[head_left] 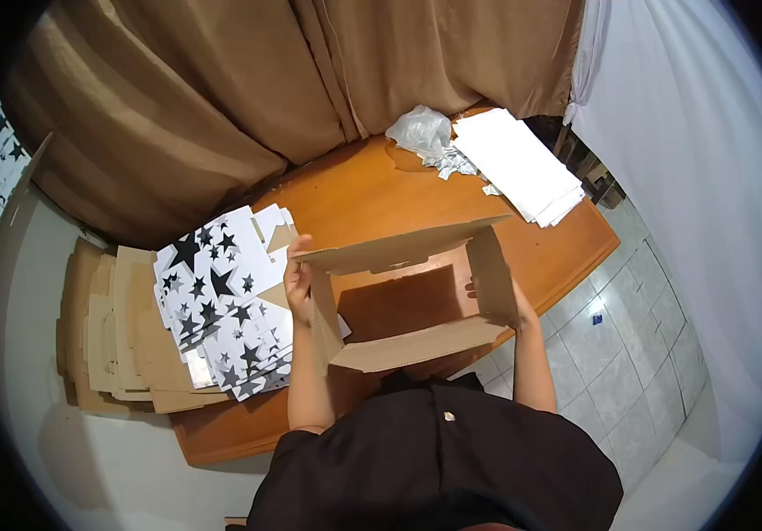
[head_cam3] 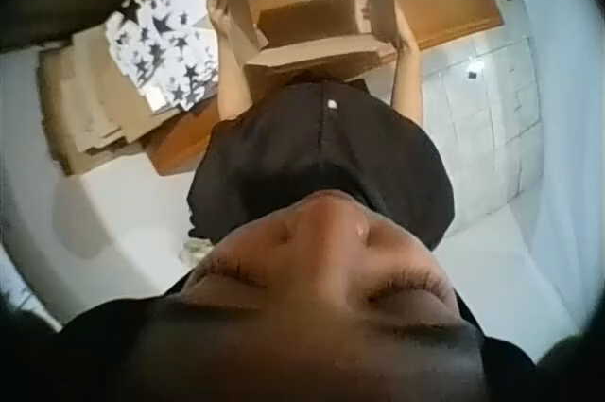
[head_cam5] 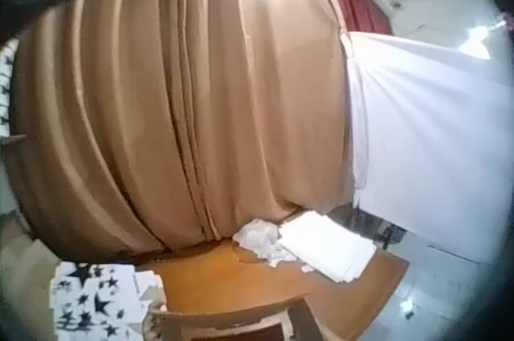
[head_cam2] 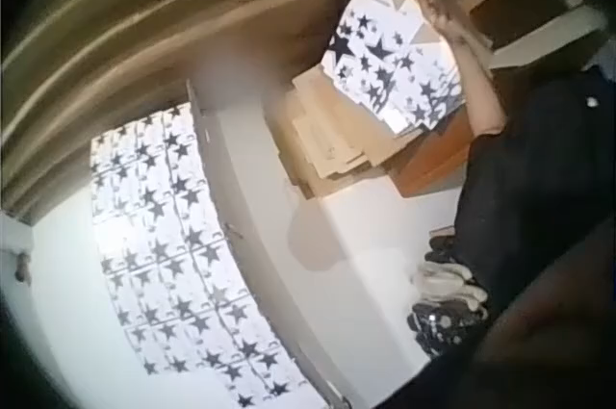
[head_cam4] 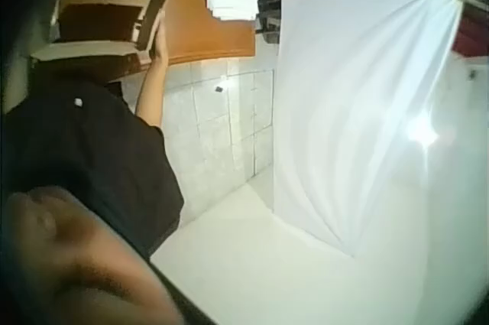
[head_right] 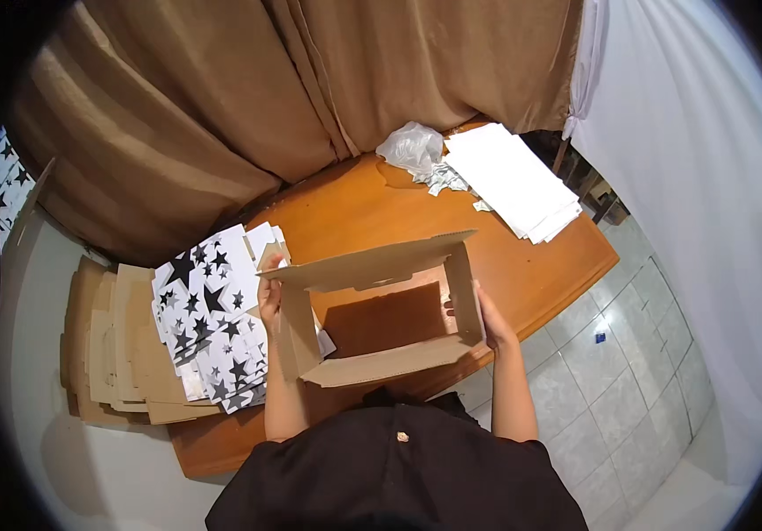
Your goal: Folding and stacking cardboard shoe boxes.
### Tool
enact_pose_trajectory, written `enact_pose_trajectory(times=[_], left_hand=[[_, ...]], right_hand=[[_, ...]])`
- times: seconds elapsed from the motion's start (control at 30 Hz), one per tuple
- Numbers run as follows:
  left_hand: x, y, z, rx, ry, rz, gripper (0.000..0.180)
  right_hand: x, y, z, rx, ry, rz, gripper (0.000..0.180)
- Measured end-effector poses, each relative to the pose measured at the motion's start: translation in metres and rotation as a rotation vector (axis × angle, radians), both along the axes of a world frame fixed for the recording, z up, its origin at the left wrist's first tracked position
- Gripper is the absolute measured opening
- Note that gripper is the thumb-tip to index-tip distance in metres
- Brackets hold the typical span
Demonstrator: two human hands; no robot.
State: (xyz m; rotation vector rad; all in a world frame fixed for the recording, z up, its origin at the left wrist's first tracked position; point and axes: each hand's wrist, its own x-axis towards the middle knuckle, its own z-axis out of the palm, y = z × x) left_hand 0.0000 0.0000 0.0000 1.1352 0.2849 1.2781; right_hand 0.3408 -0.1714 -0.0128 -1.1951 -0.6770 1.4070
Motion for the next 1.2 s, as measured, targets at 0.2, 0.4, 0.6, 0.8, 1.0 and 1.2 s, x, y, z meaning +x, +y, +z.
enact_pose_trajectory(times=[0.2, 0.4, 0.6, 0.8, 1.0, 1.2], left_hand=[[0.009, 0.001, -0.028, 0.045, 0.418, 0.506, 0.054], [0.015, 0.002, -0.036, -0.314, 0.457, 0.393, 0.053], [0.016, 0.006, -0.038, -0.722, 0.463, 0.252, 0.053], [0.01, 0.018, -0.032, -0.773, 0.497, -0.045, 0.051], [0.0, 0.006, -0.04, -0.659, 0.314, -0.364, 0.051], [0.012, 0.068, -0.004, -0.495, 0.088, -0.577, 0.051]], right_hand=[[-0.036, 0.011, -0.015, 0.008, -0.082, -0.345, 0.05], [-0.038, 0.009, -0.025, 0.034, -0.169, -0.285, 0.049], [-0.03, 0.007, -0.038, -0.008, -0.226, -0.282, 0.051], [-0.023, 0.002, -0.043, -0.077, -0.382, -0.228, 0.066], [0.017, 0.019, -0.08, -0.071, -0.646, -0.266, 0.062], [0.015, 0.034, -0.041, -0.018, -1.293, -0.381, 0.042]])
